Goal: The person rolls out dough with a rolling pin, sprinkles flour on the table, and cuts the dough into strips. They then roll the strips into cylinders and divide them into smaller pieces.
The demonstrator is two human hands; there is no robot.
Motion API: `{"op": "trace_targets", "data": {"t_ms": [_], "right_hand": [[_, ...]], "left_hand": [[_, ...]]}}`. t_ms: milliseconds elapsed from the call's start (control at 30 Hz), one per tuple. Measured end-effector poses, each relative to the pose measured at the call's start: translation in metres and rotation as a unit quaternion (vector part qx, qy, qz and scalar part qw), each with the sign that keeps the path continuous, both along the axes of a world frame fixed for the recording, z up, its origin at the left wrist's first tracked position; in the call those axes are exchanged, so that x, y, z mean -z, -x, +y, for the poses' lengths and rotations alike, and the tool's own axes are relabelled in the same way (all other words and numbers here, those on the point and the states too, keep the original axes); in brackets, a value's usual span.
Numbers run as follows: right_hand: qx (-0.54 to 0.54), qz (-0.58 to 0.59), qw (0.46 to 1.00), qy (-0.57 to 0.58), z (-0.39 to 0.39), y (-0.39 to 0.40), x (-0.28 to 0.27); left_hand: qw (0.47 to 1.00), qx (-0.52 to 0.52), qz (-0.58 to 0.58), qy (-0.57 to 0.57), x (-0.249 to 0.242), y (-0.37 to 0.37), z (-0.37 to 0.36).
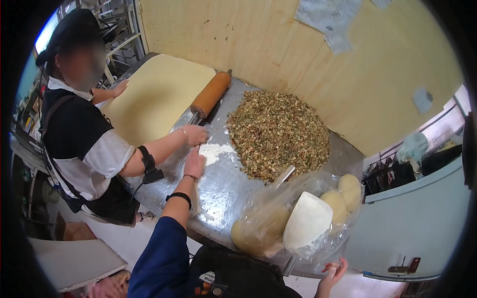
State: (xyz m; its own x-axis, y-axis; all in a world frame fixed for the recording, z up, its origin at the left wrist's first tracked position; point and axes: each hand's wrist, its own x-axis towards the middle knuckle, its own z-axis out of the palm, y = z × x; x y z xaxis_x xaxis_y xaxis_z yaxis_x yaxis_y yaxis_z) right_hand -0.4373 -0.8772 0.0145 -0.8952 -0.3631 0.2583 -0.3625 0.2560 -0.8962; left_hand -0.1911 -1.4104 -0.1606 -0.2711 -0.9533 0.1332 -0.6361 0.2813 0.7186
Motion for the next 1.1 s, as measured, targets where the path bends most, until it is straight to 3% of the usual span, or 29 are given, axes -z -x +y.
{"op": "trace_targets", "data": {"t_ms": [167, 300, 367, 467, 567, 700, 867, 1100], "right_hand": [[0.001, -0.003, 1.000, -0.010, 0.002, 0.006, 0.002], [-0.053, -0.032, 0.998, -0.026, -0.007, 0.006, -0.005], [-0.056, -0.040, 0.997, -0.034, -0.013, 0.005, -0.006], [-0.056, -0.060, 0.996, -0.040, -0.018, 0.005, -0.006], [-0.057, -0.054, 0.996, -0.043, -0.023, 0.008, -0.005], [-0.053, -0.041, 0.998, -0.001, -0.030, 0.006, 0.001], [-0.048, -0.026, 0.998, 0.023, -0.026, 0.002, 0.010], [-0.066, -0.036, 0.995, 0.060, -0.014, -0.005, 0.015]], "left_hand": [[0.990, 0.122, 0.066, 0.002, 0.004, 0.004, -0.033], [0.981, 0.159, 0.103, -0.029, 0.012, 0.013, -0.050], [0.966, 0.172, 0.175, -0.084, 0.014, 0.019, -0.054], [0.957, 0.187, 0.153, -0.159, 0.008, 0.013, -0.051], [0.946, 0.181, 0.151, -0.221, 0.010, 0.006, -0.030], [0.933, 0.209, 0.156, -0.246, -0.013, -0.007, 0.009], [0.929, 0.229, 0.135, -0.257, -0.007, -0.023, 0.047], [0.889, 0.300, 0.225, -0.263, 0.003, -0.044, 0.076]]}}
